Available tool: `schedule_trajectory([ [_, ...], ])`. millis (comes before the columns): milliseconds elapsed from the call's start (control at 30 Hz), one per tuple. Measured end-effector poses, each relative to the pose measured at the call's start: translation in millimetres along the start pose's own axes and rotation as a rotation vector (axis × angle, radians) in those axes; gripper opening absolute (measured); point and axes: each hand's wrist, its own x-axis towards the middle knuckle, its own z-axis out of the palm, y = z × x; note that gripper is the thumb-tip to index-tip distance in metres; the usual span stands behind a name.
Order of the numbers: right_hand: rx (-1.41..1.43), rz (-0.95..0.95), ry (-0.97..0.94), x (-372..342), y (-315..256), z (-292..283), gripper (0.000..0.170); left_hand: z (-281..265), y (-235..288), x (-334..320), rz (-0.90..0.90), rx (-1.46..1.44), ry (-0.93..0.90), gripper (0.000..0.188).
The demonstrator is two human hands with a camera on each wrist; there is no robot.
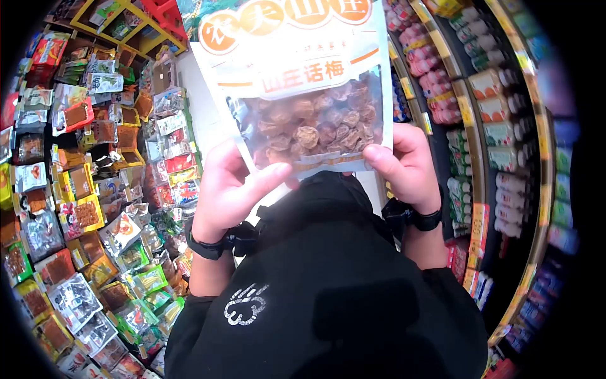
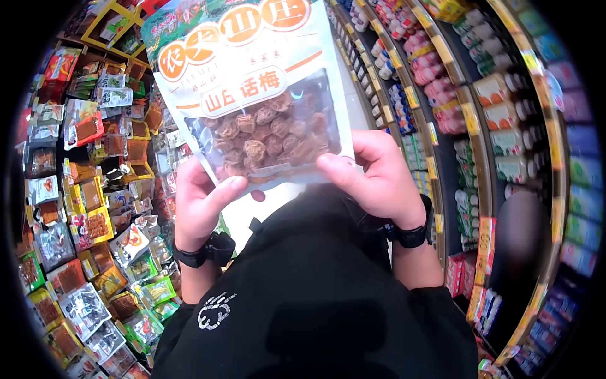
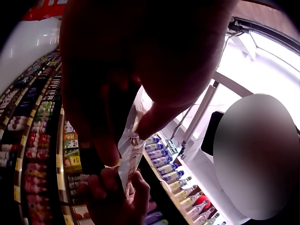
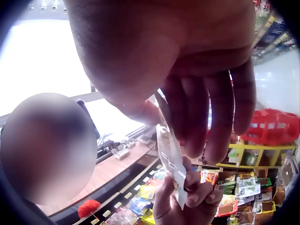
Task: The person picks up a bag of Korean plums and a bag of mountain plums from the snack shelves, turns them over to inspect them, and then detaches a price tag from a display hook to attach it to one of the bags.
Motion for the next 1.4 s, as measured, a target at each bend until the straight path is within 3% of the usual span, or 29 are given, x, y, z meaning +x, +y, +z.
schedule_trajectory([
  [133,-0.076,-0.113,-0.060,85.6,7.1,-30.4,0.021,-35.5,12.0,71.3,-0.008,0.110,0.027,0.028],
  [267,-0.011,-0.047,-0.066,170.6,-3.3,-55.3,0.020,-54.4,38.7,142.2,0.001,0.091,0.169,0.036],
  [333,0.015,-0.157,-0.049,213.5,-6.5,-62.8,0.020,-72.4,46.7,172.5,0.014,0.126,0.176,0.041],
  [433,-0.115,-0.192,-0.189,271.0,-12.1,-81.5,0.021,-94.8,56.1,206.6,0.062,0.166,0.235,0.043],
  [667,0.031,-0.192,-0.437,389.6,-20.0,-59.1,0.018,-156.0,57.1,248.7,0.218,0.044,0.493,0.036],
  [700,0.037,-0.185,-0.459,405.7,-17.6,-51.1,0.018,-175.9,51.6,247.6,0.231,0.237,0.530,0.036],
  [767,0.047,-0.353,-0.470,441.5,-13.1,-37.2,0.015,-217.4,30.7,246.7,0.337,0.689,0.601,0.032],
  [800,0.047,-0.354,-0.484,459.9,-12.5,-33.8,0.015,-227.2,37.4,258.1,0.338,0.689,0.615,0.032],
  [867,0.055,-0.258,-0.563,496.4,-11.6,-27.3,0.014,-244.5,53.3,287.0,0.237,-0.199,0.616,0.032],
  [933,0.037,-0.230,-0.568,533.3,-12.4,-16.3,0.014,-272.4,55.7,307.8,0.295,-0.233,0.544,0.032],
  [967,0.025,-0.172,-0.595,551.9,-13.1,-11.3,0.013,-288.3,57.7,317.6,0.246,0.060,0.653,0.027],
  [1000,0.007,-0.112,-0.623,570.2,-15.8,-7.4,0.013,-303.1,60.3,327.8,0.196,0.351,0.755,0.033],
  [1100,-0.169,-0.206,-0.625,628.6,-10.4,9.5,0.014,-364.0,66.6,365.9,0.107,0.111,0.683,0.032],
  [1133,-0.237,-0.232,-0.636,648.3,-12.3,14.7,0.015,-379.1,72.0,378.6,0.178,0.130,0.669,0.030],
  [1300,-0.351,-0.083,-0.648,738.9,-28.9,47.5,0.020,-466.3,88.4,424.4,0.140,-0.099,0.513,0.028],
  [1400,-0.413,-0.067,-0.628,782.4,-25.1,66.0,0.019,-508.8,97.5,439.1,0.117,-0.075,0.520,0.028],
])
